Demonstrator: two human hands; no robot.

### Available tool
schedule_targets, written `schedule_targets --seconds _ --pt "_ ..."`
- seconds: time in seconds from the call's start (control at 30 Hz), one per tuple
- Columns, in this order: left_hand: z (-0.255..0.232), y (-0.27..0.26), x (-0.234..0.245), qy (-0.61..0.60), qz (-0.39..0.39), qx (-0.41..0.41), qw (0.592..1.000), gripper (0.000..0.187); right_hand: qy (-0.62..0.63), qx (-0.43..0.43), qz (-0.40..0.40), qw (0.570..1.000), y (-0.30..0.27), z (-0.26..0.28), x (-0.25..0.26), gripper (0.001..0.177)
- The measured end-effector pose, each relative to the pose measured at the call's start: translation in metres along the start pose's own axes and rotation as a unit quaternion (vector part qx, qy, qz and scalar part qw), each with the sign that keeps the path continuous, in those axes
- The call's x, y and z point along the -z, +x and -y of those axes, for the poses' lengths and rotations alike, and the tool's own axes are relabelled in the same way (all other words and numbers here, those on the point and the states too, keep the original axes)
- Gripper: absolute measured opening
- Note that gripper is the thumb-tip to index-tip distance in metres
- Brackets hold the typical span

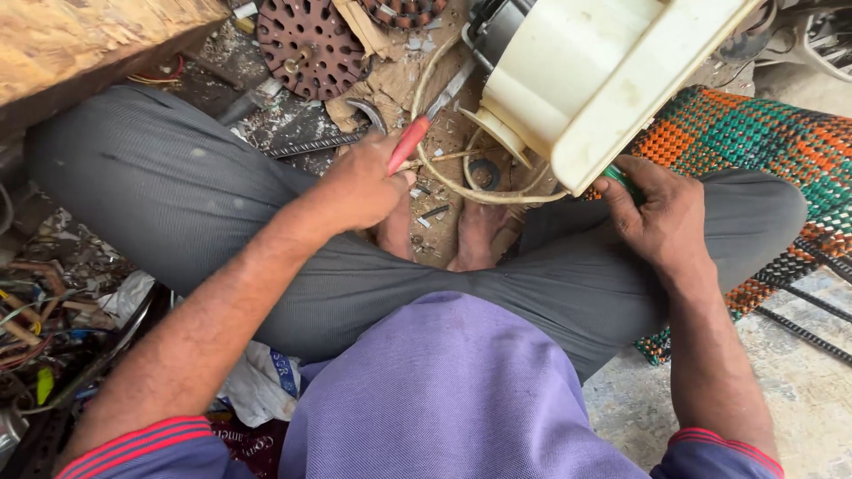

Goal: The person is repairing a small electrical appliance, likely a fan, by manipulating its internal wiring and components. They use a screwdriver and pliers to adjust wires and secure parts within the plastic housing while sitting on the floor.

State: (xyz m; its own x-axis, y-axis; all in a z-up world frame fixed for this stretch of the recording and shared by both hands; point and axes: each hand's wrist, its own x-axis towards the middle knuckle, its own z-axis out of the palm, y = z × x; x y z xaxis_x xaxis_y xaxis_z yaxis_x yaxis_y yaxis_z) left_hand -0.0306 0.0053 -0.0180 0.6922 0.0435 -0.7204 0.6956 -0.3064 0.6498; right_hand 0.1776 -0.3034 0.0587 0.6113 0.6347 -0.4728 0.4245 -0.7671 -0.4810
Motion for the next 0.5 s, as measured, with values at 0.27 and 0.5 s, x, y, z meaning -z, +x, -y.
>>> schedule_targets --seconds 0.27,0.5 --pt "0.025 0.003 -0.031 0.381 -0.076 0.033 0.921 0.039 -0.039 0.045 -0.030 0.998 -0.006 -0.003 0.000 0.033" --pt "0.041 0.054 -0.043 0.482 -0.085 0.060 0.870 0.038 -0.076 0.085 -0.077 0.991 -0.020 -0.005 0.003 0.035"
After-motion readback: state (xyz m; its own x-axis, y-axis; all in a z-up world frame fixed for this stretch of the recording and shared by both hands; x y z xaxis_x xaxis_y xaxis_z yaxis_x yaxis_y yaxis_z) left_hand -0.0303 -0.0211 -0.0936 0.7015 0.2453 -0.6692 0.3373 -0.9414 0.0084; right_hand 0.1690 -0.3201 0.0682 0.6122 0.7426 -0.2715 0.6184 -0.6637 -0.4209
